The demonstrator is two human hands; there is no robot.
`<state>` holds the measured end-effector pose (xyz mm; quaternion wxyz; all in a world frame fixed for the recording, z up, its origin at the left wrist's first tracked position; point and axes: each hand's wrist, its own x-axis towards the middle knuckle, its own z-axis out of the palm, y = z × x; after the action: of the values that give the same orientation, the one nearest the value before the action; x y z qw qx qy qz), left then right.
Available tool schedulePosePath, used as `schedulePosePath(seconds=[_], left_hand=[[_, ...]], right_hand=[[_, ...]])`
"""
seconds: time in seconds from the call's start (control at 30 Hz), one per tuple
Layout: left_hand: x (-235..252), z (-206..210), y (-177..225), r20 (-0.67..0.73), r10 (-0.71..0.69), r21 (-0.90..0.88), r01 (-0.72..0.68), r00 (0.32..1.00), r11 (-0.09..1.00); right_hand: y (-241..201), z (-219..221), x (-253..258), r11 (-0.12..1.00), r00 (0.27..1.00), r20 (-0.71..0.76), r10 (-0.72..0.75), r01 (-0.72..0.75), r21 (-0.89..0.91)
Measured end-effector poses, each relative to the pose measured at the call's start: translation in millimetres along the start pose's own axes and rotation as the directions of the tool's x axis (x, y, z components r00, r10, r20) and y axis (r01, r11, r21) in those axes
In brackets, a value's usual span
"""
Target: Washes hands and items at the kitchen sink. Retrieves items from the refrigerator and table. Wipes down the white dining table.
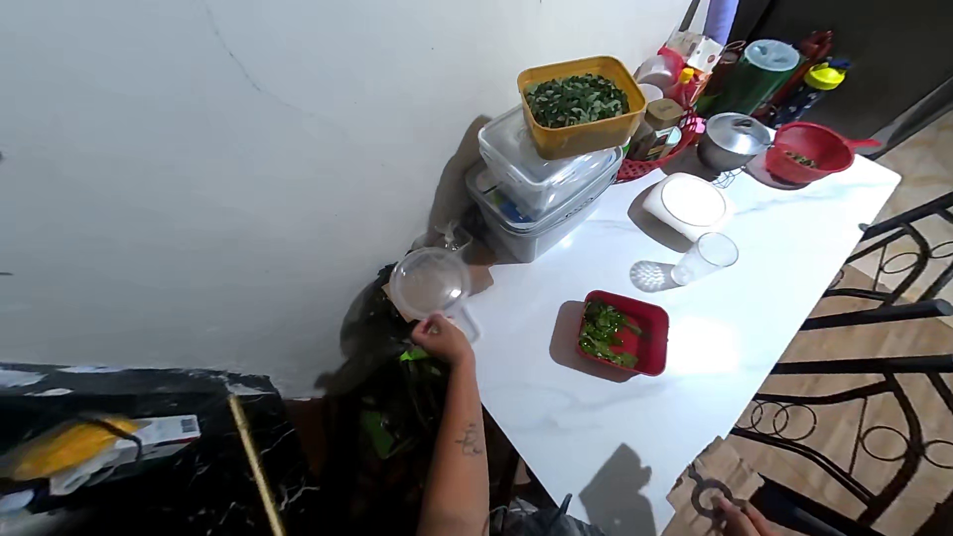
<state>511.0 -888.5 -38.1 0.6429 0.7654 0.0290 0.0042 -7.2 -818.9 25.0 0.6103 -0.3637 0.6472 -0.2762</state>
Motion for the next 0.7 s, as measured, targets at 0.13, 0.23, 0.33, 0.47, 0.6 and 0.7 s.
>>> schedulePosePath(seconds=[0.13, 0.23, 0.33, 0.47, 0.6, 0.7], left_hand=[[30.6, -7.4, 13.8, -0.003, -0.159, 0.178, 0.157, 0.987, 0.971], [40.3, -8.5, 17.1, 0.206, -0.273, 0.471, 0.149, 0.940, 0.869], [24.5, -13.1, 27.1, 0.310, -0.234, 0.537, 0.034, 0.921, 0.843], [-39.9, -16.2, 52.6, 0.529, -0.090, 0.287, -0.078, 0.844, 0.955], [-131.1, -12.8, 79.9, 0.717, 0.024, 0.094, -0.131, 0.697, 0.987], [-203.7, -12.1, 102.1, 0.794, 0.105, 0.009, -0.185, 0.599, 0.983]], right_hand=[[-16.4, 11.0, 3.5, 0.999, 0.998, 0.059, -0.034, 0.035, -0.022], [-23.5, 10.0, -0.3, 0.998, 0.996, 0.067, -0.057, 0.057, 0.007], [-22.4, -2.8, -5.2, 0.997, 0.997, 0.035, -0.067, 0.066, 0.034], [-8.5, -33.7, -10.4, 0.995, 0.996, -0.023, -0.091, 0.092, 0.045], [-12.9, -75.4, -26.7, 0.992, 0.991, -0.044, -0.123, 0.125, 0.037], [-9.4, -120.9, -45.5, 0.984, 0.983, -0.071, -0.169, 0.173, 0.053]])
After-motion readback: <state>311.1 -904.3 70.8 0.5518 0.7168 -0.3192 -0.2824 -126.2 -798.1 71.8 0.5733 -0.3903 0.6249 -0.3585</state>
